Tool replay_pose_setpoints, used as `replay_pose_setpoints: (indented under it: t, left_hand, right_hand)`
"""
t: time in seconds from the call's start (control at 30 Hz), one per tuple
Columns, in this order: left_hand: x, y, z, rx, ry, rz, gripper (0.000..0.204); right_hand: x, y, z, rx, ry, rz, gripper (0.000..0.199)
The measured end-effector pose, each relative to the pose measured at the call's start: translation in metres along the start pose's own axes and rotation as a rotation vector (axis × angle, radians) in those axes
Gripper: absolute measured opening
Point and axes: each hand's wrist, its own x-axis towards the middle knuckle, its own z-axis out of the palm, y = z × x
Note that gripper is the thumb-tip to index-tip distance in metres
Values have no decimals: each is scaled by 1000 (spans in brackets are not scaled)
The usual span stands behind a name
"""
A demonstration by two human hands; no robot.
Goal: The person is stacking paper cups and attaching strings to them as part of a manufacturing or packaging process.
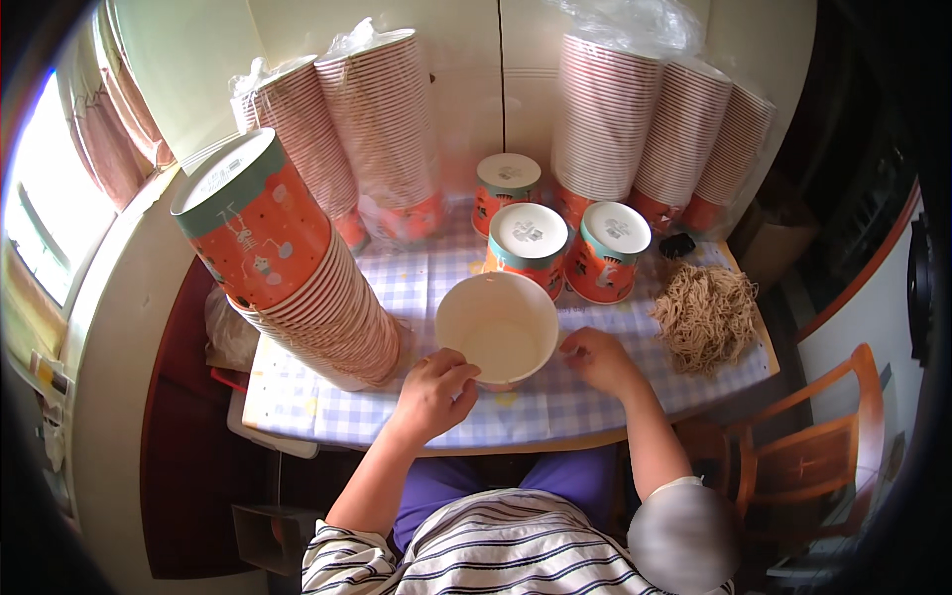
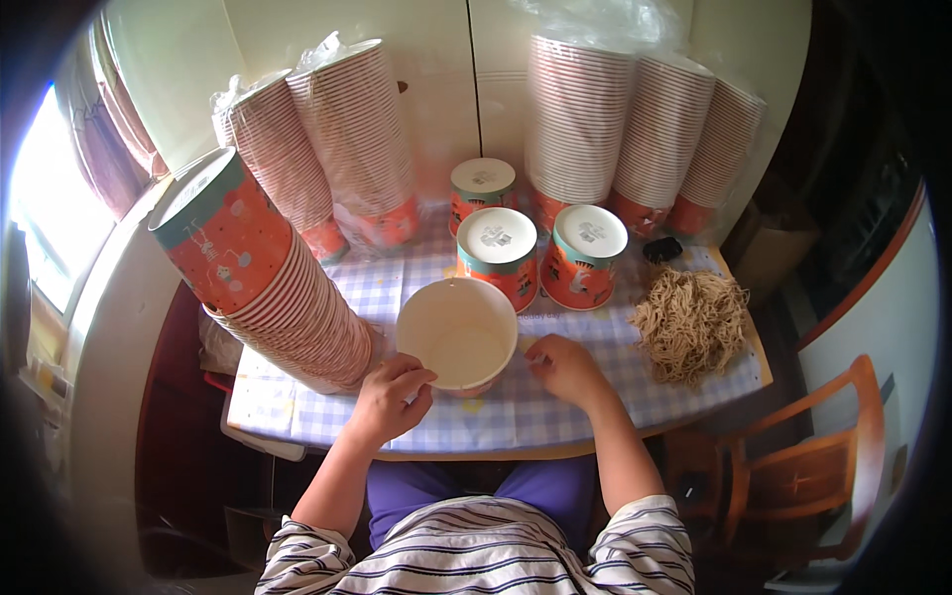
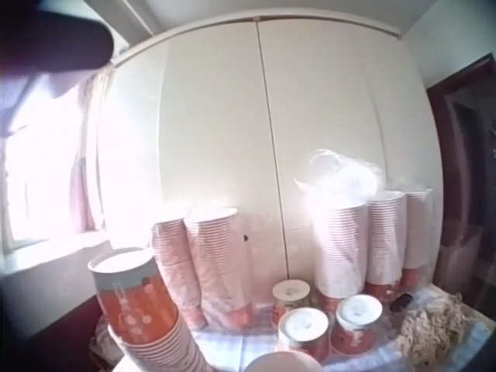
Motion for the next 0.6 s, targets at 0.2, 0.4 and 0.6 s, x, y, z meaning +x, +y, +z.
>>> replay_pose_setpoints:
  t: [0.2, 0.4, 0.6]
  left_hand:
    - [1, 8, -3, 75, 4, -18, 22]
    - [22, 27, -10, 229, -9, 63, 29]
    - [22, 22, 1, 74, -60, 127, 22]
  right_hand:
    - [-28, -56, 7, 31, -76, -57, 25]
    - [-41, -76, 59, 158, 371, -135, 23]
    - [-37, -84, 93, 192, 557, -98, 22]
